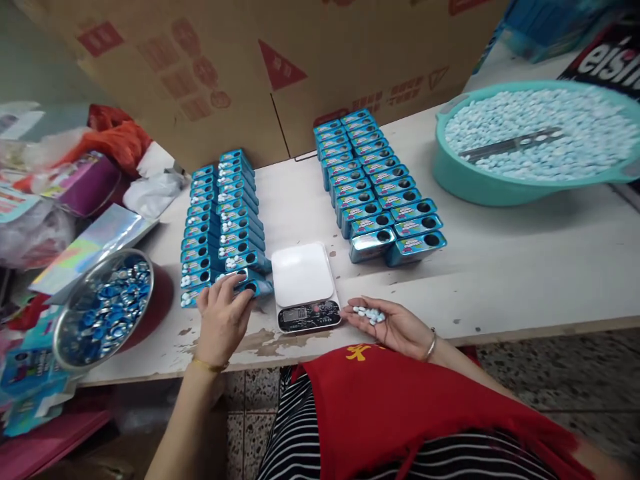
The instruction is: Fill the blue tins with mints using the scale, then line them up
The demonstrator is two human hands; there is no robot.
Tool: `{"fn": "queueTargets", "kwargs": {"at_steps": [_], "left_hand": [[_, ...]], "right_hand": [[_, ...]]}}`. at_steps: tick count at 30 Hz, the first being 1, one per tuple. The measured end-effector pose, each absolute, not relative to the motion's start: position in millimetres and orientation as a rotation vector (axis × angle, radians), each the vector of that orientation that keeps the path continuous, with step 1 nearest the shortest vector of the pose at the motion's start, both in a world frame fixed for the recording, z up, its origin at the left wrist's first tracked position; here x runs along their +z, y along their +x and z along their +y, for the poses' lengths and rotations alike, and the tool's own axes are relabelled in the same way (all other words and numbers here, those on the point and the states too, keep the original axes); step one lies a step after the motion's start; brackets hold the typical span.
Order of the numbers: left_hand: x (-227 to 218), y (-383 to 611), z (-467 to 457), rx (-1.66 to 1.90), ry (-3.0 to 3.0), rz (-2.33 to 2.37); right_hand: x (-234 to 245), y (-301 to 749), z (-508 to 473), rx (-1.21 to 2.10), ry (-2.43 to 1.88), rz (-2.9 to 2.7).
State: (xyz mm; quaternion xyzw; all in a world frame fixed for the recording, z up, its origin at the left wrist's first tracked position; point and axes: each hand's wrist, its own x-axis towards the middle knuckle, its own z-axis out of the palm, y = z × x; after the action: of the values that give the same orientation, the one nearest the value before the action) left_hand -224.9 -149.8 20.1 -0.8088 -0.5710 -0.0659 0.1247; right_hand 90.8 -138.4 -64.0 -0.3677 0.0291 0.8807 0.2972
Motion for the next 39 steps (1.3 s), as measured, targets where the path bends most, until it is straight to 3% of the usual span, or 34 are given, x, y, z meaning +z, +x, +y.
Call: {"fn": "queueTargets", "kwargs": {"at_steps": [5, 14, 20, 28, 39], "left_hand": [[54, -191, -117, -0.362, -2.625, -1.571], [24, -161, -66, -0.298, -2.901, -1.394], [31, -127, -104, -0.539, -2.831, -1.381], [-17, -64, -151, -0.31, -3.155, -1.335], [-22, -64, -154, -0.435, -3.069, -1.459]], "right_hand": [[-57, 93, -141, 2.314, -0.954, 0.05], [-50, 93, -140, 2.344, -0.936, 0.091], [-44, 90, -138, 2.38, -0.863, 0.159], [-39, 84, -145, 2.452, -0.759, 0.244], [-33, 81, -144, 2.405, -0.881, 0.304]]}}
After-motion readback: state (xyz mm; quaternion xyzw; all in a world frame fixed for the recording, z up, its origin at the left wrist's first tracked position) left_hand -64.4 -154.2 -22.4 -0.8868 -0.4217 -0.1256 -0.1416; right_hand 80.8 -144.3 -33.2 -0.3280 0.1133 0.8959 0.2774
